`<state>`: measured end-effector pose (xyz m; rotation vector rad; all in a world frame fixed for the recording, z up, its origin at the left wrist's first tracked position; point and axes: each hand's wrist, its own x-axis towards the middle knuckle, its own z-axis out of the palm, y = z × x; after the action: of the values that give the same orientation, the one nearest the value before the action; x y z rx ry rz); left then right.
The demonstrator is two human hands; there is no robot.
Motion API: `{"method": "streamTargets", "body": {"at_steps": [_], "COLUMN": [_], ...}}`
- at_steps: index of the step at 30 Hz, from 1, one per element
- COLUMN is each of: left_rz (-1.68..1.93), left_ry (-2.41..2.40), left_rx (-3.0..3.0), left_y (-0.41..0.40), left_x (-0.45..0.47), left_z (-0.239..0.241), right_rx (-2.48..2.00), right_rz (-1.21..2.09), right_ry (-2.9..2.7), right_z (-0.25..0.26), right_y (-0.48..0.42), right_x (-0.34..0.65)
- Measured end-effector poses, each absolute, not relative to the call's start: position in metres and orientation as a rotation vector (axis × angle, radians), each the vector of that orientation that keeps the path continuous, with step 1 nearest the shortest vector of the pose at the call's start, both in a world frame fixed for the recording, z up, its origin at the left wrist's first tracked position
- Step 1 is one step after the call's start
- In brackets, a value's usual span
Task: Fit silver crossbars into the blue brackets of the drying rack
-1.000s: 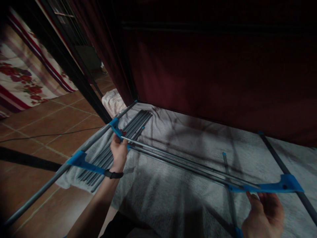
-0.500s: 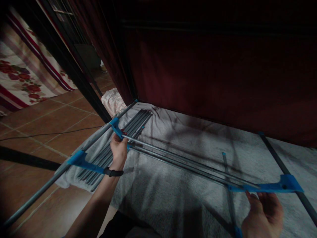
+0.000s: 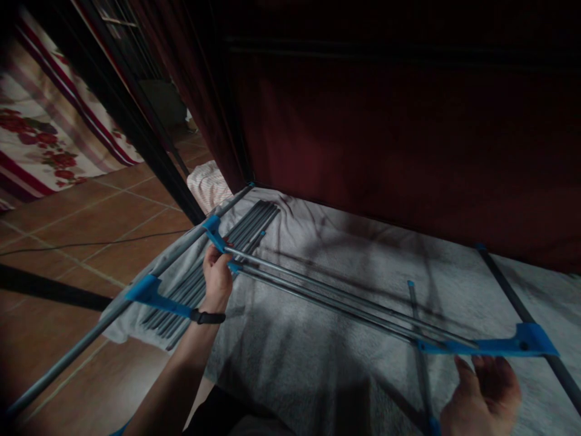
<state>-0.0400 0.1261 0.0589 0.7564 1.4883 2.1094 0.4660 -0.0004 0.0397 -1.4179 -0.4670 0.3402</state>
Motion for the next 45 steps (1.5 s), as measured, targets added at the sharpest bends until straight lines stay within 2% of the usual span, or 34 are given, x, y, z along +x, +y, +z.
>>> {"method": "streamTargets", "body": {"at_steps": [4, 8, 12, 19, 45], "left_rz": [2.102, 2.107, 2.115, 2.101, 2.149], "left_ry": [1.532, 1.541, 1.58, 1.62, 1.683], "left_rx": [0.785, 0.837, 0.887, 0.875, 0.843], "left_y": [0.126, 0.129, 0.132, 0.133, 0.132], "left_x": [-0.042, -0.045, -0.048, -0.046, -0.034], "left_z": [0.051, 0.04, 0.03, 0.026, 0.03], "right_rx": [-1.473, -1.583, -1.381, -1.37, -1.311], "right_rz": [0.089, -0.034, -0.244, -0.507, -0.517], "right_ry": [-0.552, -1.201, -1.695, -2.201, -2.231], "right_z": [0.024, 0.03, 0.052, 0.068, 0.074], "right_y": [-0.017, -0.024, 0.004, 0.053, 0.063], "right_x": [0.438, 0.383, 0.343, 0.318, 0.326]}}
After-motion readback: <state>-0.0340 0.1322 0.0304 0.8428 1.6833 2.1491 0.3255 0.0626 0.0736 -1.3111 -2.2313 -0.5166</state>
